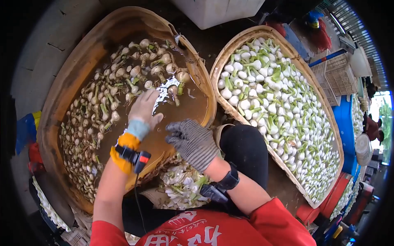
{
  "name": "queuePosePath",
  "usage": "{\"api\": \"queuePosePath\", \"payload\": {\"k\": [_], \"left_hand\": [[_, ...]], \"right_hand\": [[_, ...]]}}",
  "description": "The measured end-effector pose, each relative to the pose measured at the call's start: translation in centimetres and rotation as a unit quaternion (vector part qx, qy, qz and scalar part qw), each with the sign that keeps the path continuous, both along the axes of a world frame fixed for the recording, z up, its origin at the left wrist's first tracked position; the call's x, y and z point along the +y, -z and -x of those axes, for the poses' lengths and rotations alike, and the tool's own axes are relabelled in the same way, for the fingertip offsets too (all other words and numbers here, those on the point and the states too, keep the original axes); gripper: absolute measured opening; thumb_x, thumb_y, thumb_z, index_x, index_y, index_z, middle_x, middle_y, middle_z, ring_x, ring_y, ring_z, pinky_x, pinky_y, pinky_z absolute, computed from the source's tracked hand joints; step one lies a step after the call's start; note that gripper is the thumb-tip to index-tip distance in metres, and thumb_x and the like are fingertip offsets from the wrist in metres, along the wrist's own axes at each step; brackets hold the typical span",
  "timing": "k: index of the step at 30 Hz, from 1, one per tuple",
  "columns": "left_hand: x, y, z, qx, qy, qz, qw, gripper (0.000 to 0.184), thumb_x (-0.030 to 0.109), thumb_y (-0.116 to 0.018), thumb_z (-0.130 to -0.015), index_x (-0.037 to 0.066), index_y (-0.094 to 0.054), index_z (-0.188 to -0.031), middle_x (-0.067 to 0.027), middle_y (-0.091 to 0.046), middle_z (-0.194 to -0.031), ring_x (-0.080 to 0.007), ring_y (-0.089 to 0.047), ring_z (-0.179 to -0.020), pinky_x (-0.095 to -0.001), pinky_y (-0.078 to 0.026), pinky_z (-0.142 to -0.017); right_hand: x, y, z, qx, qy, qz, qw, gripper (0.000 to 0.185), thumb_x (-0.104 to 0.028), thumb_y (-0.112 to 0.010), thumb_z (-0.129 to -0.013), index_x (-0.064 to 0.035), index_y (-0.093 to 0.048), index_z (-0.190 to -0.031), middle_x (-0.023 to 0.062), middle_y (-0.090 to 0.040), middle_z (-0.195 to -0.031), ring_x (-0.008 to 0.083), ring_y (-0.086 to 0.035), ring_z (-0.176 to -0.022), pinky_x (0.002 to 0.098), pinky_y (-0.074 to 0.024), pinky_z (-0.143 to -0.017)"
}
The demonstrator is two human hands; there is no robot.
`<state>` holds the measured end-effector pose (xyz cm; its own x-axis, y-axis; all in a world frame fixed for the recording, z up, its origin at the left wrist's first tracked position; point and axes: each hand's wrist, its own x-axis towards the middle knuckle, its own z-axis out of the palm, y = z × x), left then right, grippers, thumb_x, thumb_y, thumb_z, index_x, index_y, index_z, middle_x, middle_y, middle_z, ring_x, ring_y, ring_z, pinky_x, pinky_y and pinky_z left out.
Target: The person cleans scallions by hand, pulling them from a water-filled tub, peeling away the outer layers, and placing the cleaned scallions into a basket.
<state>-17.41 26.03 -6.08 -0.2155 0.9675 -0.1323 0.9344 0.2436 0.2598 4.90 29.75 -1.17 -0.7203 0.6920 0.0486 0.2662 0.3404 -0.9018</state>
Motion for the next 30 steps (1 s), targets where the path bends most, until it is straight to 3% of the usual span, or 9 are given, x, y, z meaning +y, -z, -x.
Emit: {"api": "queuePosePath", "payload": {"k": [8, 10, 13, 16, 18, 21, 22, 27, 30], "left_hand": [[9.5, 12.2, 1.1, 0.093, 0.105, 0.072, 0.987, 0.077, 0.021, -0.084, -0.066, 0.011, -0.049, -0.134, -0.0083, -0.048, -0.141, -0.0301, -0.051, -0.123, -0.0348, -0.045, -0.103], [8.2, 10.0, -0.2, -0.092, 0.069, 0.309, 0.944, 0.048, 0.023, -0.076, -0.075, 0.008, -0.062, -0.118, -0.0083, -0.062, -0.125, -0.0309, -0.062, -0.109, -0.0347, -0.050, -0.092], [0.8, 12.8, 0.0, -0.405, -0.013, 0.146, 0.903, 0.031, 0.022, -0.065, -0.089, 0.003, -0.063, -0.113, -0.0114, -0.068, -0.109, -0.0245, -0.066, -0.091, -0.0373, -0.055, -0.082], [-4.8, 5.3, -3.3, -0.826, -0.334, 0.062, 0.449, 0.063, 0.055, -0.038, -0.101, -0.003, -0.053, -0.119, -0.0082, -0.059, -0.086, -0.0180, -0.054, -0.063, -0.0313, -0.050, -0.057], [-8.9, 1.2, -4.4, -0.909, -0.260, 0.015, 0.326, 0.076, 0.067, -0.034, -0.096, -0.003, -0.054, -0.120, -0.0105, -0.061, -0.088, -0.0178, -0.055, -0.064, -0.0277, -0.047, -0.056], [-12.8, -4.2, -8.9, -0.857, -0.364, -0.081, 0.357, 0.080, 0.072, -0.034, -0.092, -0.001, -0.057, -0.116, -0.0121, -0.063, -0.088, -0.0171, -0.055, -0.062, -0.0262, -0.045, -0.054], [-13.4, -5.9, -10.6, -0.774, -0.408, -0.121, 0.470, 0.081, 0.073, -0.036, -0.091, -0.001, -0.058, -0.115, -0.0114, -0.063, -0.083, -0.0164, -0.054, -0.059, -0.0257, -0.044, -0.054], [-16.2, -8.0, -14.5, -0.852, -0.334, -0.266, 0.303, 0.062, 0.067, -0.038, -0.095, 0.008, -0.051, -0.086, -0.0001, -0.046, -0.068, -0.0114, -0.043, -0.056, -0.0279, -0.041, -0.052], [-17.1, -8.6, -16.0, -0.806, -0.379, -0.282, 0.356, 0.043, 0.056, -0.047, -0.097, 0.014, -0.051, -0.088, 0.0058, -0.044, -0.068, -0.0100, -0.048, -0.059, -0.0282, -0.045, -0.056]], "right_hand": [[-0.1, 0.2, 0.8, -0.009, -0.004, 0.020, 1.000, 0.029, -0.008, -0.076, -0.079, -0.0081, -0.068, -0.108, 0.0077, -0.063, -0.090, 0.0196, -0.065, -0.075, 0.0316, -0.0524, -0.067], [0.1, -0.4, 0.9, -0.010, -0.015, 0.022, 1.000, 0.029, -0.009, -0.075, -0.080, -0.0085, -0.068, -0.108, 0.0078, -0.063, -0.089, 0.0202, -0.063, -0.073, 0.0323, -0.0519, -0.067], [0.1, 0.0, 0.2, -0.017, 0.007, 0.015, 1.000, 0.028, -0.010, -0.074, -0.081, -0.0080, -0.068, -0.108, 0.0087, -0.063, -0.089, 0.0205, -0.063, -0.073, 0.0321, -0.0518, -0.068], [-0.1, 0.0, -0.3, -0.013, 0.022, -0.006, 1.000, 0.029, -0.010, -0.073, -0.082, -0.0073, -0.068, -0.109, 0.0094, -0.063, -0.090, 0.0202, -0.063, -0.074, 0.0318, -0.0516, -0.067], [-0.5, -0.1, -0.5, 0.024, -0.010, -0.057, 0.998, 0.031, -0.010, -0.073, -0.082, -0.0071, -0.068, -0.112, 0.0096, -0.063, -0.090, 0.0196, -0.063, -0.074, 0.0316, -0.0522, -0.069], [-2.2, -1.6, -0.5, 0.032, -0.079, 0.042, 0.995, 0.030, -0.015, -0.065, -0.083, -0.0068, -0.066, -0.112, 0.0131, -0.065, -0.103, 0.0315, -0.062, -0.095, 0.0400, -0.0501, -0.085], [-3.0, -1.9, -0.6, 0.034, -0.087, 0.040, 0.995, 0.030, -0.015, -0.065, -0.083, -0.0068, -0.066, -0.112, 0.0131, -0.065, -0.103, 0.0315, -0.062, -0.095, 0.0400, -0.0501, -0.085], [-6.3, -4.5, -1.8, 0.091, -0.144, -0.072, 0.983, 0.035, -0.008, -0.070, -0.082, -0.0061, -0.066, -0.116, 0.0122, -0.067, -0.103, 0.0281, -0.066, -0.091, 0.0360, -0.0526, -0.081], [-8.0, -5.7, -2.5, 0.099, -0.140, -0.102, 0.980, 0.033, -0.008, -0.069, -0.081, -0.0064, -0.066, -0.114, 0.0129, -0.067, -0.100, 0.0289, -0.066, -0.088, 0.0361, -0.0531, -0.079]]}}
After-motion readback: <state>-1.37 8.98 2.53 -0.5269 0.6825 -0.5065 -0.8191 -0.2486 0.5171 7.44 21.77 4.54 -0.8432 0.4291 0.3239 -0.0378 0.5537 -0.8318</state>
